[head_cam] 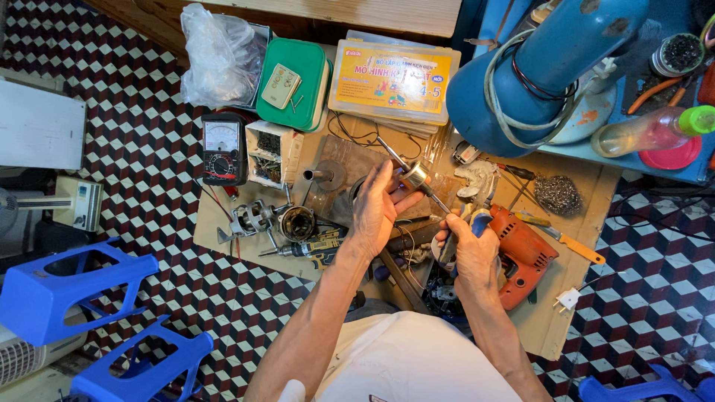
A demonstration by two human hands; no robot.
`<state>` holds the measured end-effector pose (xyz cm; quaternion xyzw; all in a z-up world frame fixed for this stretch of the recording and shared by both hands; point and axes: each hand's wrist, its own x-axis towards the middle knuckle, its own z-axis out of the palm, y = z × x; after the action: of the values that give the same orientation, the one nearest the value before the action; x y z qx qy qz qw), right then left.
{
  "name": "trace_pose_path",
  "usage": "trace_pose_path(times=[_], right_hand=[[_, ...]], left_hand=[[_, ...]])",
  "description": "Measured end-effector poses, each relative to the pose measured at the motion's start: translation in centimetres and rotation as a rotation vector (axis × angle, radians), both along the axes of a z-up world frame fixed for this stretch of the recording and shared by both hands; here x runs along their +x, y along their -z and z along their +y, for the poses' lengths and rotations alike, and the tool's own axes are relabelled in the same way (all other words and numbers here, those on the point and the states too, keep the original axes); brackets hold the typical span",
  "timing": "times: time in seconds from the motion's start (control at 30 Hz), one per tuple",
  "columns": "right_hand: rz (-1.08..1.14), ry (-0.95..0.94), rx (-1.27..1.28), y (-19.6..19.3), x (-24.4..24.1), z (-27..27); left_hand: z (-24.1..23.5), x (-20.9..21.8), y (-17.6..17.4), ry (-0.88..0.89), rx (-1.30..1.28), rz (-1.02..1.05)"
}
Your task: The person disassembles a small motor, cleans the rotor with a cloth, applies lubricant, and reassembles the motor using pliers and a screwdriver. The person handles the motor housing, rotor, and various tools throughout the process.
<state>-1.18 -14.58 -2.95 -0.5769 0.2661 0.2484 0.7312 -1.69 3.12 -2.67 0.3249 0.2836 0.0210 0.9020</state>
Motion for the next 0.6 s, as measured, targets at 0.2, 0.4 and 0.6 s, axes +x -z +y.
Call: trace_pose_path(times=[0.2,0.4,0.6], right_hand=[[-0.004,-0.013,0.018,0.23,-0.12,0.18],[0.007,-0.014,0.033,0.14,-0.13,0.27],[0.021,-0.004,0.028,-0.1,-0.11,0.29]], left_hand=[[0.27,-0.31,0.12,0.005,0.005,-0.036],[0.25,-0.57,0.38,0.011,0.017,-0.026],[0.13,-0.62,0.65,0.003,-0.008,-0.035]])
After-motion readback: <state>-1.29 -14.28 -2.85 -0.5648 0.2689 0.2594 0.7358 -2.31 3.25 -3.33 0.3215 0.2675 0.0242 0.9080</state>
